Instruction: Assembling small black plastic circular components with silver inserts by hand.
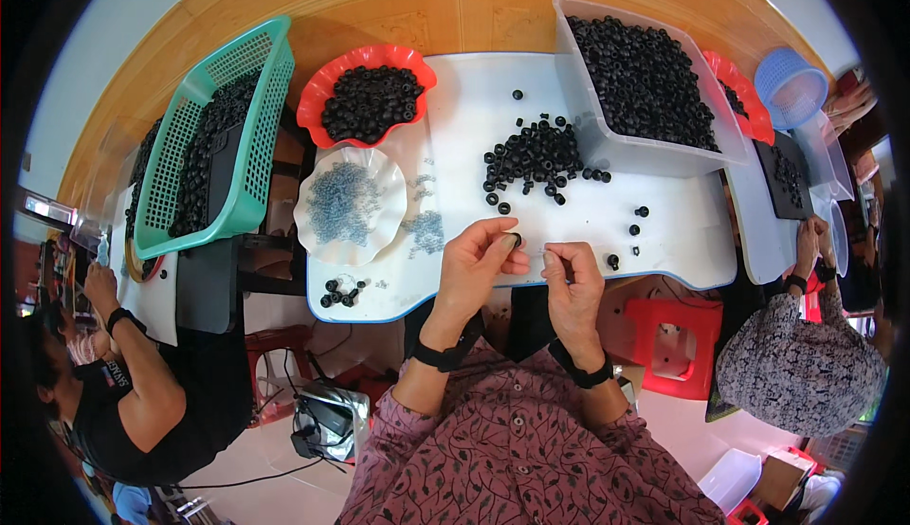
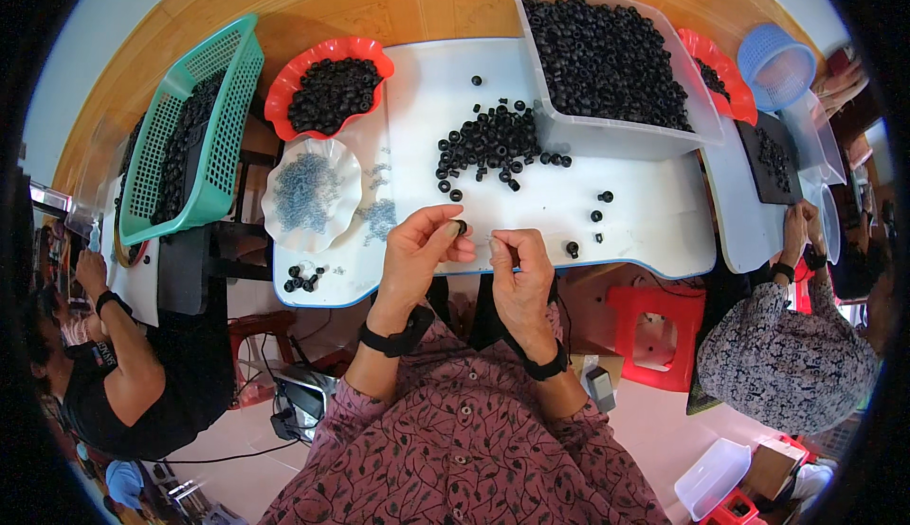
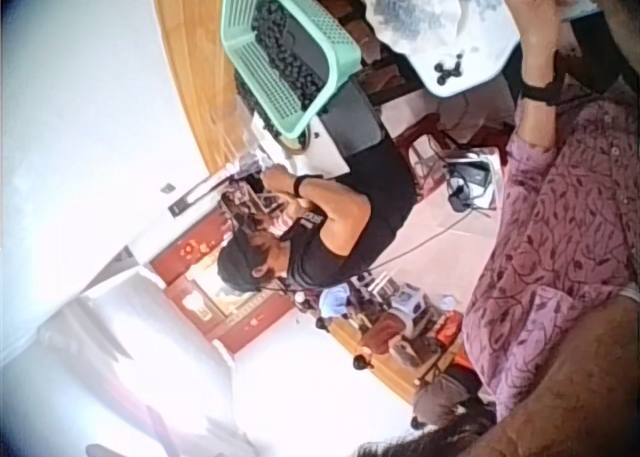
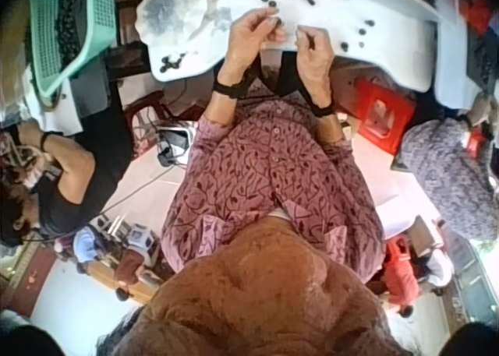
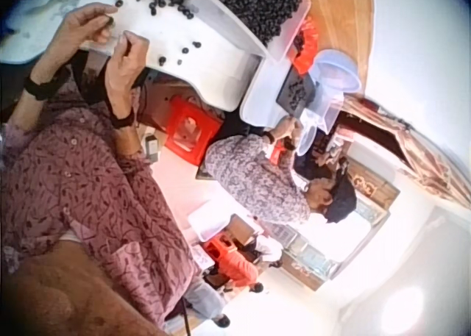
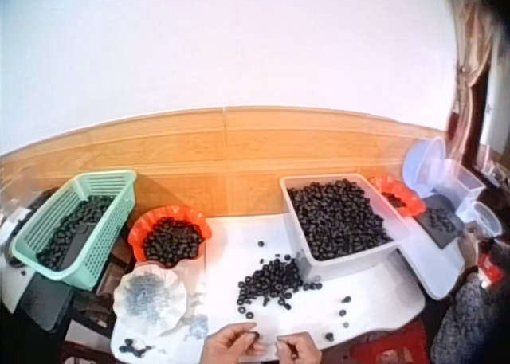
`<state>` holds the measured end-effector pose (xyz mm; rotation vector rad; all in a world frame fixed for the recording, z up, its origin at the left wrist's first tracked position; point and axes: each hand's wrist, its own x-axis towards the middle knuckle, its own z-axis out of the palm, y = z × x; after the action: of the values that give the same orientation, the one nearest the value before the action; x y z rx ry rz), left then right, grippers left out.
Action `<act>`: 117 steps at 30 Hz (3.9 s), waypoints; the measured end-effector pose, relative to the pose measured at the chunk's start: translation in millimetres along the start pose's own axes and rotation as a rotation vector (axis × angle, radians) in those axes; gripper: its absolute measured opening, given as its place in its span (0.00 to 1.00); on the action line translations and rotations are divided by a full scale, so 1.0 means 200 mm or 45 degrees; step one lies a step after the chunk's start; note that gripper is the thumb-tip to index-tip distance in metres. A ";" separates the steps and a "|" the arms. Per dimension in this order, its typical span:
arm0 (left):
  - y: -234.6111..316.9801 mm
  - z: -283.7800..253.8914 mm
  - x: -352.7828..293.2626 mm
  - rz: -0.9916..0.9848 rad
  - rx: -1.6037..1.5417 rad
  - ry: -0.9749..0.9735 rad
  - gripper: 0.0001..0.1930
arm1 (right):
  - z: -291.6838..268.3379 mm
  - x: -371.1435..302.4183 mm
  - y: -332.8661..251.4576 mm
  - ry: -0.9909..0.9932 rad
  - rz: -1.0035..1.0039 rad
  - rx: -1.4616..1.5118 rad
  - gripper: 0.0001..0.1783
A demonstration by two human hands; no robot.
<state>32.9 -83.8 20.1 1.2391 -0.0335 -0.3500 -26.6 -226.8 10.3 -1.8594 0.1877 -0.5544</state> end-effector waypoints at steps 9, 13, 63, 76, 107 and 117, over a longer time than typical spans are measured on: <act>0.01 -0.04 -0.11 -0.085 -0.578 -0.187 0.13 | -0.02 -0.02 -0.15 -0.085 -0.017 0.213 0.04; 0.01 -0.04 -0.14 -0.085 -0.589 -0.182 0.13 | -0.01 -0.01 -0.23 -0.108 -0.146 0.163 0.05; -0.07 -0.09 -0.24 -0.053 -0.334 -0.199 0.11 | -0.01 -0.03 -0.17 -0.428 0.304 0.291 0.02; -0.10 -0.16 -0.23 -0.093 -0.697 -0.139 0.12 | 0.05 0.00 -0.19 -0.552 0.448 0.375 0.04; -0.15 -0.17 -0.23 -0.094 -0.470 -0.113 0.11 | 0.08 -0.03 -0.16 -0.511 0.406 0.402 0.04; -0.11 -0.18 -0.21 -0.126 -0.650 -0.088 0.10 | 0.01 0.03 -0.13 -0.301 0.019 -0.142 0.05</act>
<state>-4.7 -44.9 -6.3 0.7243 0.0561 -0.4544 -24.8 -218.1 35.5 -2.0128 0.0763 -0.3156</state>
